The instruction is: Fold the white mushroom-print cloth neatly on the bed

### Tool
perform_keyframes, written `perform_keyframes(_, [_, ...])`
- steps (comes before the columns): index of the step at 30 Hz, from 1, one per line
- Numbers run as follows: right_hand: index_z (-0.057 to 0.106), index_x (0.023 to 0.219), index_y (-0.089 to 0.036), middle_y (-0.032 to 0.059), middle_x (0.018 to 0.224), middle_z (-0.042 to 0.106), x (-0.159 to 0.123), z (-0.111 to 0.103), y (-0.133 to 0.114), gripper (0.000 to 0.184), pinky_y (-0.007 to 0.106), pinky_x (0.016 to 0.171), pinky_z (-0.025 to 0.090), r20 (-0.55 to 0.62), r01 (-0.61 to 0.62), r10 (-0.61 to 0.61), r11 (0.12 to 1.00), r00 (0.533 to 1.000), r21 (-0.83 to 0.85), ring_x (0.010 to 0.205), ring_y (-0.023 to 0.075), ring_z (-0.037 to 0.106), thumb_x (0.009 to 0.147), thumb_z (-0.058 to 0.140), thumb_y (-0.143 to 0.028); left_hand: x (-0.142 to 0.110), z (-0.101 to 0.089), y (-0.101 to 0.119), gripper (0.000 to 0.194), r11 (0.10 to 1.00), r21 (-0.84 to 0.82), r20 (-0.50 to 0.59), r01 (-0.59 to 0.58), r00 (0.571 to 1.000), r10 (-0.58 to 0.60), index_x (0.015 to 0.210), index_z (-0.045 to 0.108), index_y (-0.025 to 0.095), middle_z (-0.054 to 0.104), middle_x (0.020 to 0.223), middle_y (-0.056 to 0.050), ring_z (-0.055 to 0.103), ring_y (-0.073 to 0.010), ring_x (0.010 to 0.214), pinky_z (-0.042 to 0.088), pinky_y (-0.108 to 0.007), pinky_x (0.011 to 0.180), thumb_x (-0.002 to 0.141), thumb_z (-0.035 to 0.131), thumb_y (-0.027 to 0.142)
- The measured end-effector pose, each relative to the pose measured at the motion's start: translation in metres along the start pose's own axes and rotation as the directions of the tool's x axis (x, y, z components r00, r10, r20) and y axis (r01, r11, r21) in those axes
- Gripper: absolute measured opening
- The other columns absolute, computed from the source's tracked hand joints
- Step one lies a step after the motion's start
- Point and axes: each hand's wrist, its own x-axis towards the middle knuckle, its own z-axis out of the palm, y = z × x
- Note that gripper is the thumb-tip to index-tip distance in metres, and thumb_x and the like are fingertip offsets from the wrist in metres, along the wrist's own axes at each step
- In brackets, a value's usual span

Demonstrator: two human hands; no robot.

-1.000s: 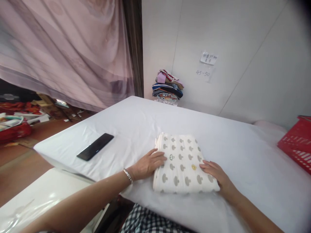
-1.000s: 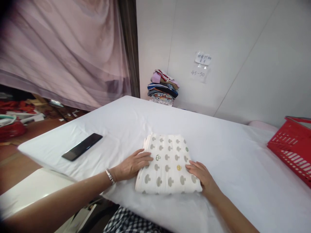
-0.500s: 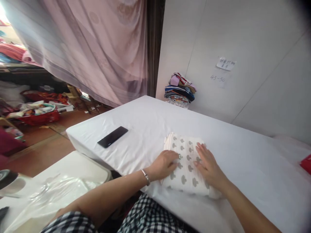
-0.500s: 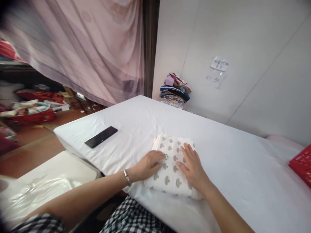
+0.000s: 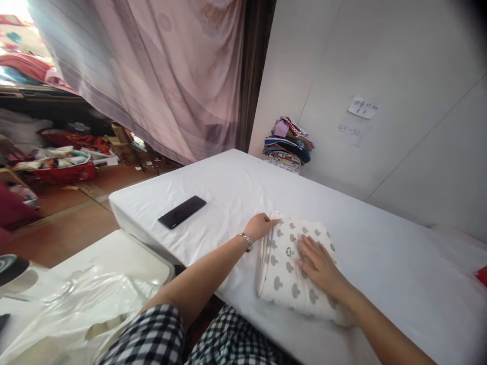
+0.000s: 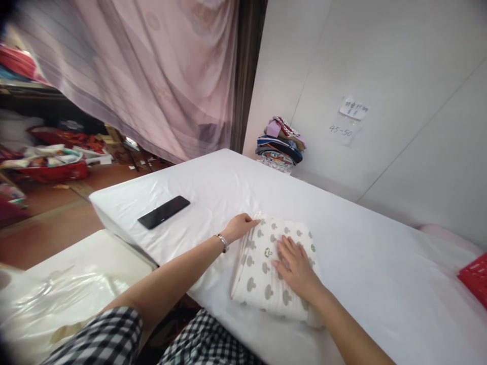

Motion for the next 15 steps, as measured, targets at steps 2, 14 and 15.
perform_keyframes(2, [0.021, 0.145, -0.025, 0.0033, 0.153, 0.012, 0.012, -0.002, -0.007, 0.061, 0.050, 0.113, 0.009, -0.068, -0.005, 0.004, 1.000, 0.998, -0.016, 0.140, 0.0226, 0.007, 0.091, 0.026, -0.054, 0.003, 0.008, 0.003, 0.040, 0.999, 0.035, -0.010, 0.017, 1.000, -0.016, 0.074, 0.057, 0.020, 0.064, 0.073, -0.004, 0.059, -0.0196, 0.069, 0.039, -0.027, 0.059, 0.070, 0.058, 0.059])
perform_keyframes(14, [0.026, 0.144, -0.022, 0.0046, 0.152, 0.017, 0.036, 0.019, -0.010, 0.062, 0.049, 0.112, 0.011, -0.009, -0.003, 0.003, 0.994, 1.000, -0.106, 0.140, 0.0232, 0.011, 0.091, 0.024, -0.055, -0.009, 0.024, -0.011, 0.016, 0.997, -0.063, -0.118, -0.044, 0.992, 0.037, 0.063, 0.050, 0.019, 0.052, 0.058, 0.003, 0.046, -0.0109, 0.057, 0.031, -0.022, 0.053, 0.070, 0.059, 0.030])
perform_keyframes(15, [0.026, 0.143, -0.022, 0.0047, 0.152, 0.017, 0.038, 0.016, -0.011, 0.063, 0.049, 0.112, 0.011, -0.008, -0.011, 0.010, 0.995, 1.000, -0.096, 0.140, 0.0233, 0.011, 0.091, 0.024, -0.056, -0.008, 0.024, -0.012, 0.017, 0.996, -0.072, -0.113, -0.046, 0.993, 0.038, 0.062, 0.050, 0.019, 0.051, 0.057, 0.004, 0.046, -0.0106, 0.056, 0.031, -0.022, 0.053, 0.070, 0.060, 0.030])
